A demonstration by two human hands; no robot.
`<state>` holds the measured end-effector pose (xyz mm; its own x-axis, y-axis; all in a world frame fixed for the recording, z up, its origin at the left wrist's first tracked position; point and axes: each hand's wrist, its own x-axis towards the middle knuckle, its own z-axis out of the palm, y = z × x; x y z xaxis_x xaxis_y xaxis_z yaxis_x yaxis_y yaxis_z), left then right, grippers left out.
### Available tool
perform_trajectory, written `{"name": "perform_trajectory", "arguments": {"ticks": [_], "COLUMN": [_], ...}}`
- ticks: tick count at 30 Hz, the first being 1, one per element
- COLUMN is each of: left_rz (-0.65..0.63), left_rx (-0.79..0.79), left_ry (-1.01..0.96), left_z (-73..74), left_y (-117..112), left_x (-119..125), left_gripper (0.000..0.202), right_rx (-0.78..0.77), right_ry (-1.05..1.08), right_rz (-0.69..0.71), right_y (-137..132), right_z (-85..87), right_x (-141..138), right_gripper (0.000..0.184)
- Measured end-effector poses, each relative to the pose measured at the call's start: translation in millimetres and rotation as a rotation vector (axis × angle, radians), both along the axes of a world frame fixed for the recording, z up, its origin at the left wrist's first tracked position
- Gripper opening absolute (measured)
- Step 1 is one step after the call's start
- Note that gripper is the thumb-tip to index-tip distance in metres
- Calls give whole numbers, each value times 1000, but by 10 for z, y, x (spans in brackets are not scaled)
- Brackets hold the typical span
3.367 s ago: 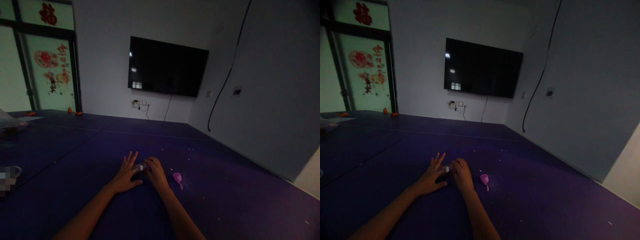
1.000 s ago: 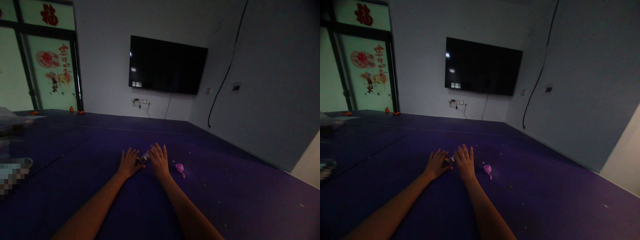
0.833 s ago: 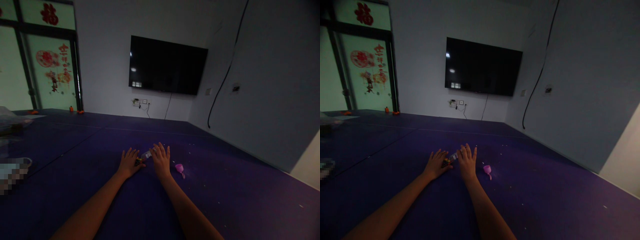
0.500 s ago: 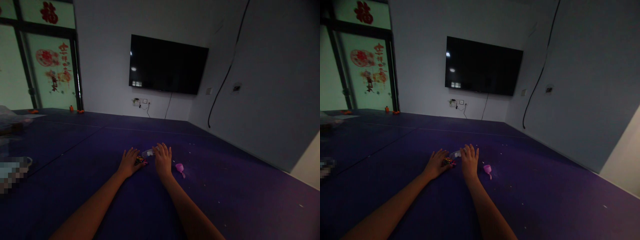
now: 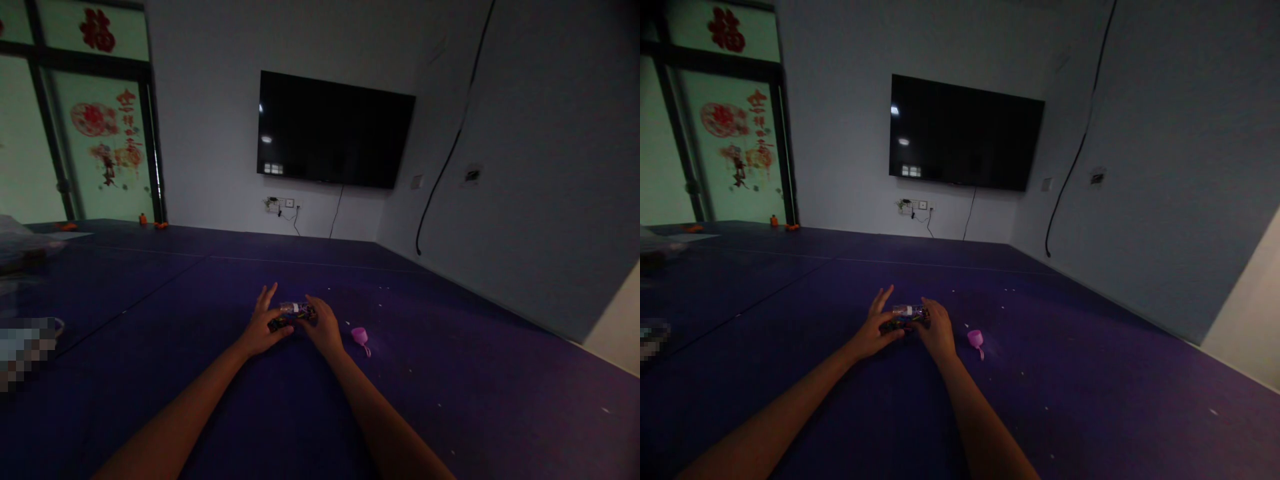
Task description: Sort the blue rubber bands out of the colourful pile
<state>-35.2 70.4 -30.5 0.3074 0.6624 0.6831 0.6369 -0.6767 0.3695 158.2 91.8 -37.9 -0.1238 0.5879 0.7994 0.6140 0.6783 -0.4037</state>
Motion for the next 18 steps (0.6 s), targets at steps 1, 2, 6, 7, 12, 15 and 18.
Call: {"name": "perform_trajectory", "arguments": {"ticks": [1, 2, 6, 7, 12, 15, 18], "left_rz": [-10, -18, -22, -17, 32, 65, 89], "left_rx": [7, 14, 10, 0, -113, -144, -123], "left_ry": [19, 40, 118, 134, 182, 187, 225], "left_z": [12, 22, 39, 35, -51, -95, -80], "left_y": [-15, -27, -49, -48, 13, 54, 52], "left_x": [11, 20, 40, 41, 40, 39, 40], "left_gripper": [45, 47, 57, 60, 72, 69, 68], "right_rx": [2, 4, 17, 17, -100, -326, -514], "right_ry": [10, 17, 42, 63, 378, 668, 925], "right_rz": [32, 60, 121, 125, 213, 424, 506], "right_y": [-7, -17, -52, -53, 3, 36, 24], "right_z": [7, 16, 75, 90, 100, 66, 65], "right_x": [-3, -4, 12, 15, -47, -124, -178], "right_gripper": [55, 57, 60, 60, 68, 72, 63]}}
